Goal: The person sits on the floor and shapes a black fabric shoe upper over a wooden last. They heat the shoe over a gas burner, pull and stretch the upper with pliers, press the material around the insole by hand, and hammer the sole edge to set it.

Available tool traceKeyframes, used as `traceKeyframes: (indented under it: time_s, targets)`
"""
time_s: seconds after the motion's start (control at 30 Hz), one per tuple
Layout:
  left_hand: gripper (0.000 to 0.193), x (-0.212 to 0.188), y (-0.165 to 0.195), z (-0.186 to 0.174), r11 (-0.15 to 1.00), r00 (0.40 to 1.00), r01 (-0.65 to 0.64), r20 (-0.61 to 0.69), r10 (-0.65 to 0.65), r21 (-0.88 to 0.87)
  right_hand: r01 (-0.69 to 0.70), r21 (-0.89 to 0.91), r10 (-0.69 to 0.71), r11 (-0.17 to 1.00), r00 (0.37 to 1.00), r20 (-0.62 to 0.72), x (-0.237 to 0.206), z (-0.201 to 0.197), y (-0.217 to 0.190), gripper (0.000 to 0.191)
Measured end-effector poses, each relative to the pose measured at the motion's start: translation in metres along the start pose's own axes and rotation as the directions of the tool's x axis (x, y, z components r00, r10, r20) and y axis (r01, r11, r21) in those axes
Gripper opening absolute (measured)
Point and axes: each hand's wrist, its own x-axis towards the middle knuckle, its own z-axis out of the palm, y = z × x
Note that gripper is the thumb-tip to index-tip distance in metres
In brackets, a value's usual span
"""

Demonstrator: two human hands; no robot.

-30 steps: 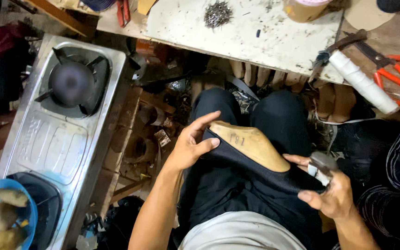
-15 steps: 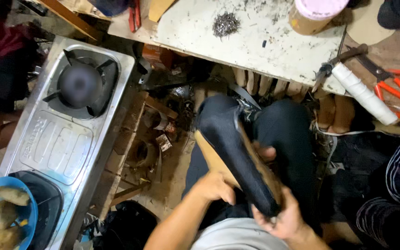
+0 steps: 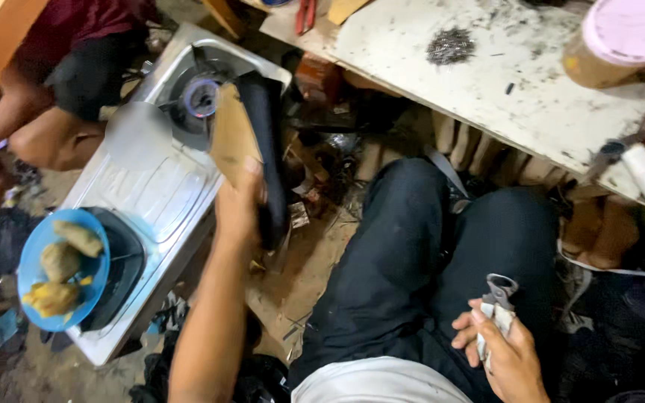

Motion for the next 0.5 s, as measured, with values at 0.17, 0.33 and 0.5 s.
traceKeyframes:
  time_s: [0.17,0.33,0.5]
  targets:
    - [0.061,0.068,0.037,-0.080,0.840,0.978,-0.106,-0.097,0.185,0.533,0.066,-0.054,-0.063,0.996,0.997,0.050,0.004,0.002,0.008,0.031]
    - [0.057,0.097,0.057,-0.099,0.669,0.996,-0.007,-0.056,0.073,0.743,0.020,-0.178,-0.010,0.984,0.998,0.054,0.005,0.012,0.006,0.036]
    - [0.059,0.097,0.057,-0.092,0.769,0.998,0.007,-0.050,0.033,0.639,0.000,-0.262,0.010,0.965,0.999,0.037,0.002,0.016,0.002,0.036]
